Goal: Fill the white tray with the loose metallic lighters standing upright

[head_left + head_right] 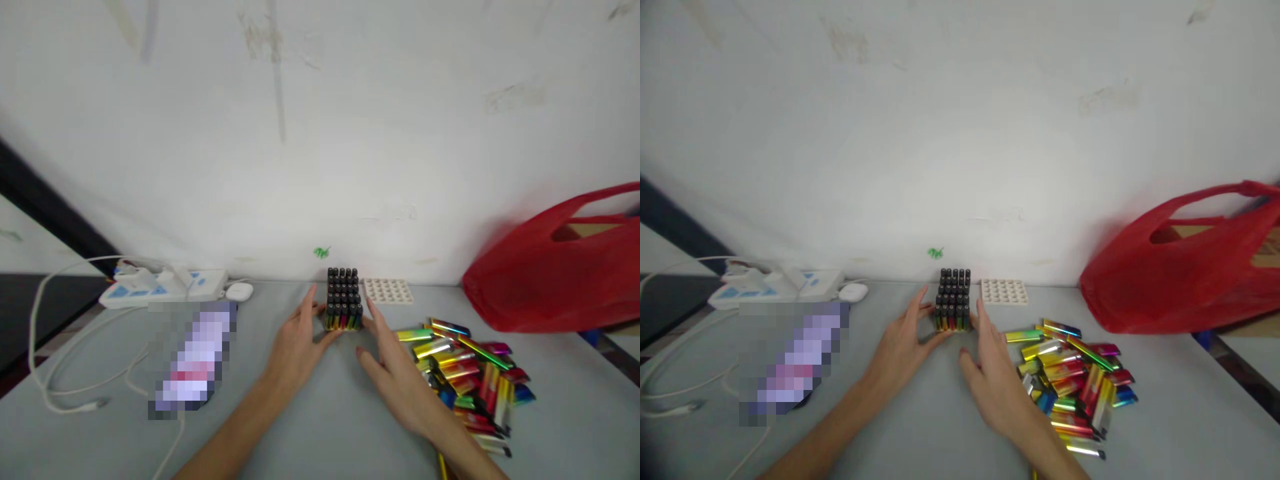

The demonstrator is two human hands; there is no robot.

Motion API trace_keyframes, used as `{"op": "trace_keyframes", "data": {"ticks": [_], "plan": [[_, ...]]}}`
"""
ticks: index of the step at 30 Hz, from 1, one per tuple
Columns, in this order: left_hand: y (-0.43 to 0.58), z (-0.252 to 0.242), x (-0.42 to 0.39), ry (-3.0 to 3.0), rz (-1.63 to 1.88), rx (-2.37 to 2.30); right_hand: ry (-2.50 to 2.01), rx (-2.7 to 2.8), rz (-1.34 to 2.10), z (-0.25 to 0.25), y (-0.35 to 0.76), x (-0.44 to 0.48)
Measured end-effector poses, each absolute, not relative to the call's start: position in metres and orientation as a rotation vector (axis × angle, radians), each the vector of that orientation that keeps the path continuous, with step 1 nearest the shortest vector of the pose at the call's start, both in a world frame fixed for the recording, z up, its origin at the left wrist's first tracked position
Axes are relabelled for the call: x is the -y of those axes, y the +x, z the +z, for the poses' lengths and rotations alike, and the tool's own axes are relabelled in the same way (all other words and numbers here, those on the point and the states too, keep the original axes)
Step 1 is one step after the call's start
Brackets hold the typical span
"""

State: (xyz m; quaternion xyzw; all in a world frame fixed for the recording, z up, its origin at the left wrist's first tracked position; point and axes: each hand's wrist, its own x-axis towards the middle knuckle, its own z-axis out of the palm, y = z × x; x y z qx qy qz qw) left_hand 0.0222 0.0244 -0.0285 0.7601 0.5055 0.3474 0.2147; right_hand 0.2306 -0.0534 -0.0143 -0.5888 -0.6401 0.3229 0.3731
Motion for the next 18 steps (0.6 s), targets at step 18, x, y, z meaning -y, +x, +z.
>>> {"op": "trace_keyframes", "data": {"ticks": [18], "plan": [[0.022,-0.037,-0.029,2.175,0.946,-1.393,-1.343,1.537,1.071,-0.014,0.233,0.023]]}}
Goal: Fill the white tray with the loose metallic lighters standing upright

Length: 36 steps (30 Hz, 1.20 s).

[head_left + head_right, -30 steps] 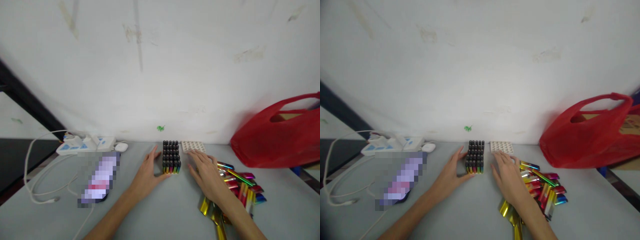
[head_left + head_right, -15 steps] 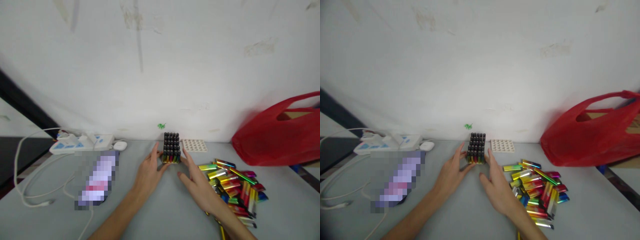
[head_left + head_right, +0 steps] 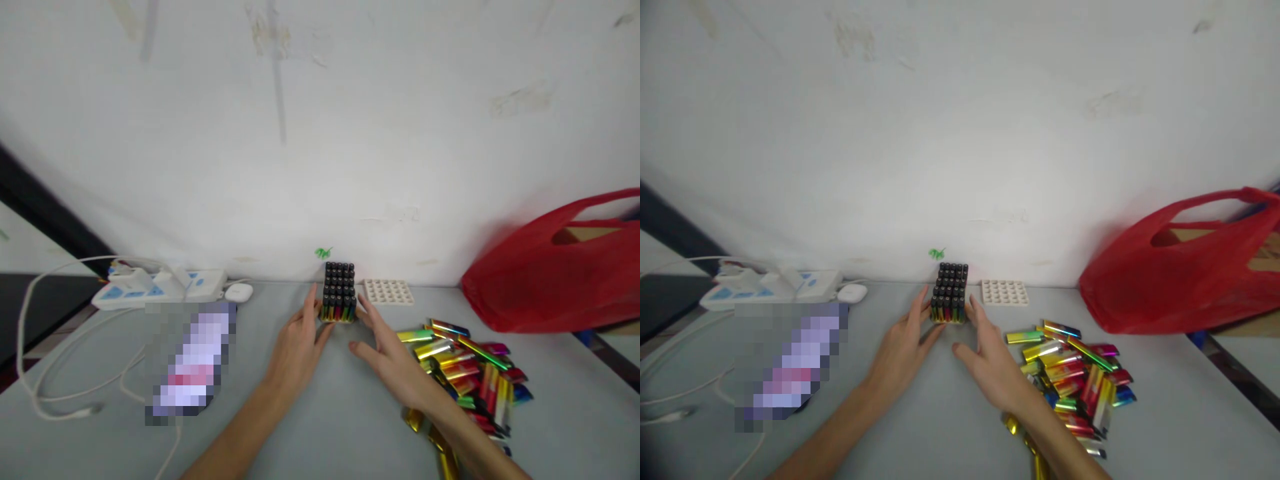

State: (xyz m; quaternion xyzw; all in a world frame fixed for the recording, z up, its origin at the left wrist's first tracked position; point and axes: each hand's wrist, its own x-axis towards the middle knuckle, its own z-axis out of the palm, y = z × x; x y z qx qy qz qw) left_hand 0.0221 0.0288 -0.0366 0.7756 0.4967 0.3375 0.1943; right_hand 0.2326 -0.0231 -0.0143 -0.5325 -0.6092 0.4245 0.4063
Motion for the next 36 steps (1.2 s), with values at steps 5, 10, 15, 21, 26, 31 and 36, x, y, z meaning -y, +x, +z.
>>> {"op": "trace_keyframes", "data": {"ticks": [5,10,15,21,26,31,36], "plan": [[0.021,-0.036,-0.029,2.193,0.944,-1.391,-1.314,1.521,1.118,-0.008,0.231,0.020],[0.022,-0.035,-0.030,2.161,0.933,-1.408,-1.296,1.468,1.135,-0.009,0.227,0.015],[0.022,-0.037,-0.031,2.170,0.945,-1.382,-1.291,1.450,1.138,-0.009,0.225,0.013],[0.022,-0.040,-0.030,2.187,0.950,-1.391,-1.376,1.591,0.946,-0.011,0.229,0.015],[0.022,-0.040,-0.028,2.176,0.960,-1.395,-1.650,1.911,0.166,-0.006,0.254,0.007],[0.021,-0.038,-0.026,2.146,0.930,-1.430,-1.936,2.007,-0.327,-0.004,0.290,-0.012],[0.022,-0.035,-0.024,2.162,0.927,-1.439,-1.922,2.061,-0.275,-0.012,0.303,-0.025]]}}
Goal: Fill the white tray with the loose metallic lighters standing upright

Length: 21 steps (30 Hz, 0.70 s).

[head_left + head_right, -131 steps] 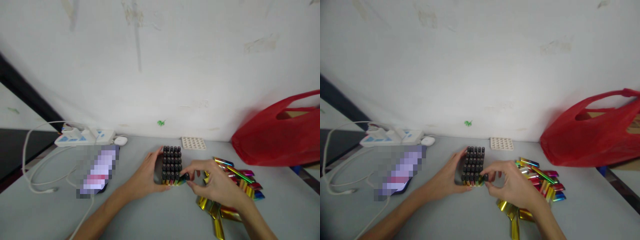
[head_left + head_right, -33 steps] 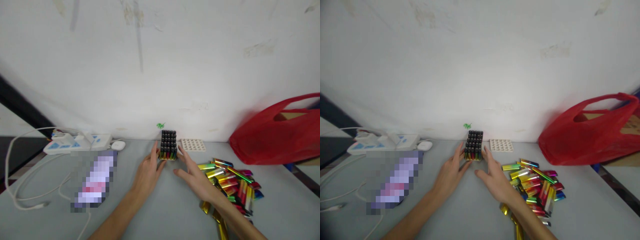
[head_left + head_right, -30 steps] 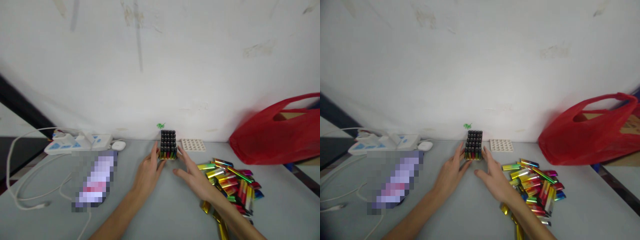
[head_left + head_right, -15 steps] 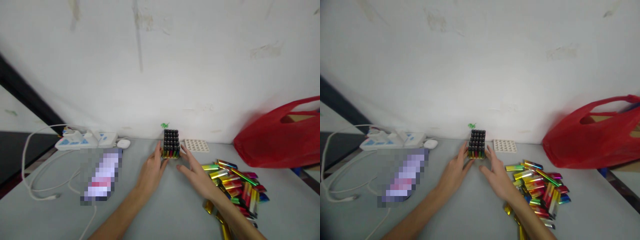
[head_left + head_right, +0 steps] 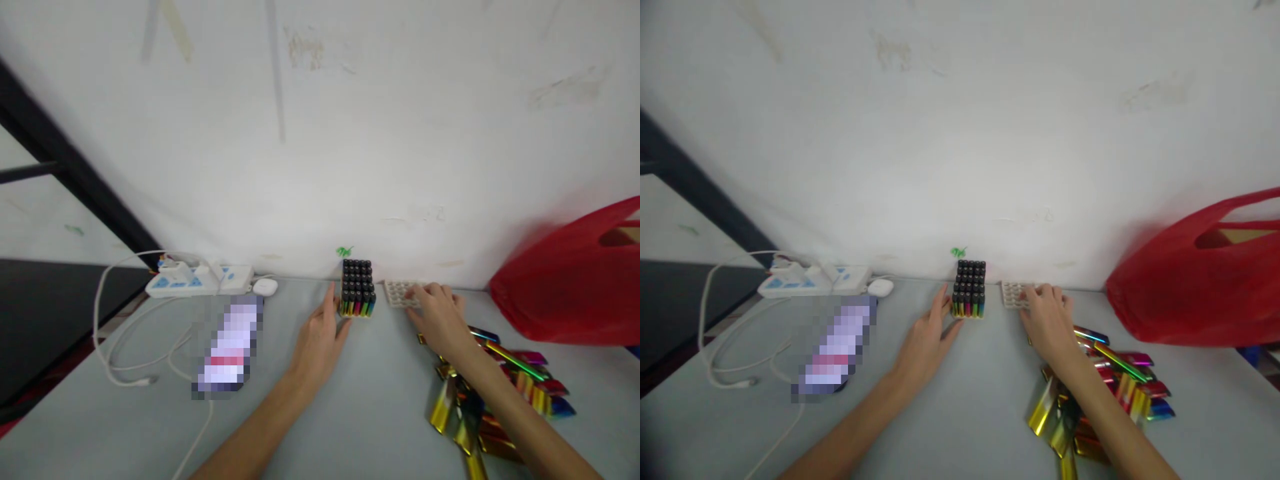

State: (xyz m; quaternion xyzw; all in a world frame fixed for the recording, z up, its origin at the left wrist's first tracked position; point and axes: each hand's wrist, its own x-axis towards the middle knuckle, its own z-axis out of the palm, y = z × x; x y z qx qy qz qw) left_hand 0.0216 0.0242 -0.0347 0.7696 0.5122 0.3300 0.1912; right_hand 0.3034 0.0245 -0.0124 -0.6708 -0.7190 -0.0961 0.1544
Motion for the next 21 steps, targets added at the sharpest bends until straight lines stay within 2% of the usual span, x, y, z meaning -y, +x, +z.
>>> {"op": "trace_keyframes", "data": {"ticks": [10,14,21], "plan": [[0.020,-0.030,-0.022,2.112,0.884,-1.442,-1.783,2.095,-0.181,-0.019,0.311,-0.030],[0.018,-0.028,-0.019,2.132,0.883,-1.473,-1.715,2.048,-0.169,-0.003,0.315,-0.020],[0.008,-0.007,-0.013,2.240,1.240,-1.720,-1.453,2.055,-0.155,0.029,0.284,0.047]]}}
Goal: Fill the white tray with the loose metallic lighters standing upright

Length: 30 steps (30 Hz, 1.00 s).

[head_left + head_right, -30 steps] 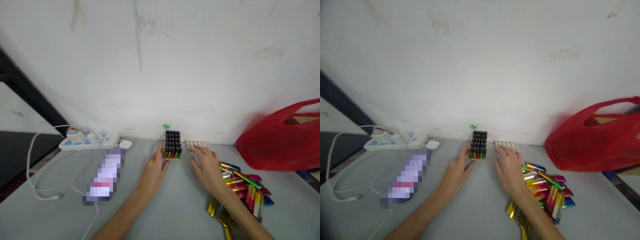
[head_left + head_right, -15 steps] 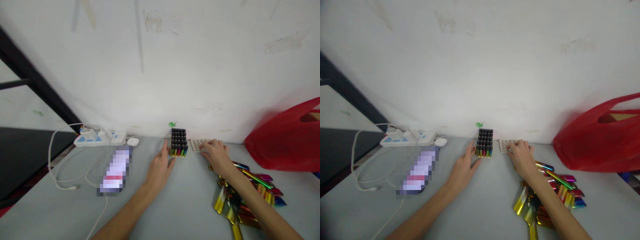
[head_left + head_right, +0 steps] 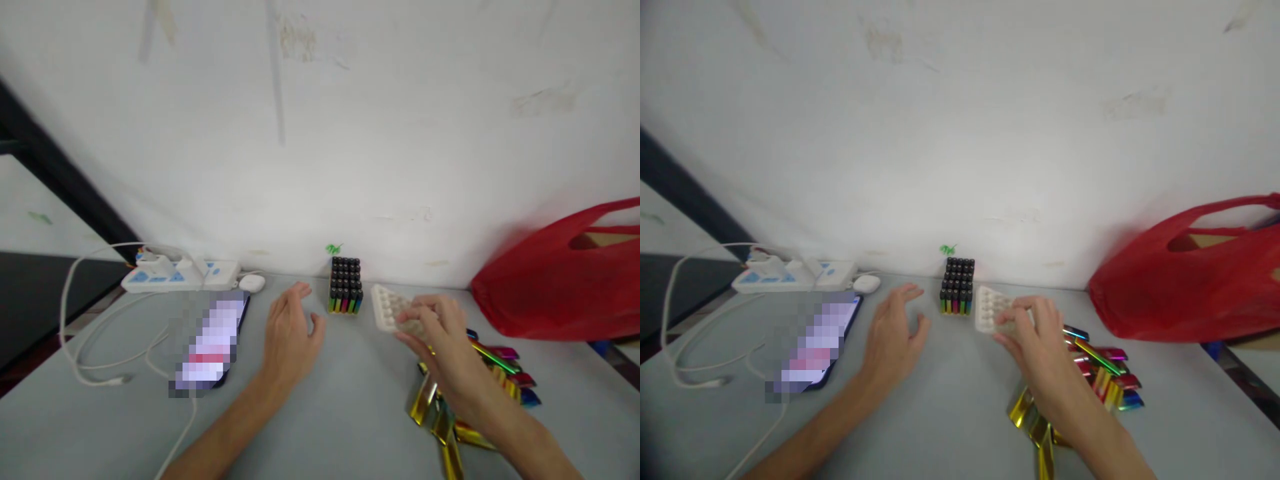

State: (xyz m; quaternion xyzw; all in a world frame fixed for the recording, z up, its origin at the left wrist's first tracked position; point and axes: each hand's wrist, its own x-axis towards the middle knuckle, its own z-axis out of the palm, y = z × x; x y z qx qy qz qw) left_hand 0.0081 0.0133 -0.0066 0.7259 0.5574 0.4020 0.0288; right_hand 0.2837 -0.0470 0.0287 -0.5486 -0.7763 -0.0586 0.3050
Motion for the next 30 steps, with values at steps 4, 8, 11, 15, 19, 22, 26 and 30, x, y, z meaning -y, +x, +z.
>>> {"op": "trace_keyframes", "data": {"ticks": [4,8,11,15,19,22,26,30], "plan": [[0.004,0.012,-0.007,2.119,1.158,-1.771,-1.375,2.318,-0.188,0.009,0.243,0.078],[0.007,0.013,-0.004,2.023,0.869,-1.710,-1.351,2.484,-0.201,-0.006,0.213,0.085],[0.008,0.007,-0.006,2.065,0.792,-1.622,-1.332,2.517,-0.154,-0.001,0.202,0.085],[0.008,0.002,-0.009,2.116,0.720,-1.498,-1.320,2.525,0.182,0.027,0.210,0.084],[0.009,0.003,-0.008,2.158,0.735,-1.326,-1.400,2.371,0.445,0.049,0.254,0.062],[0.010,0.004,-0.007,2.162,0.730,-1.279,-1.637,2.248,0.219,0.042,0.296,0.037],[0.011,0.004,-0.006,2.161,0.711,-1.304,-1.812,2.243,0.025,0.018,0.331,0.018],[0.009,0.006,-0.006,2.173,0.657,-1.284,-1.788,2.290,0.118,0.009,0.336,0.021]]}}
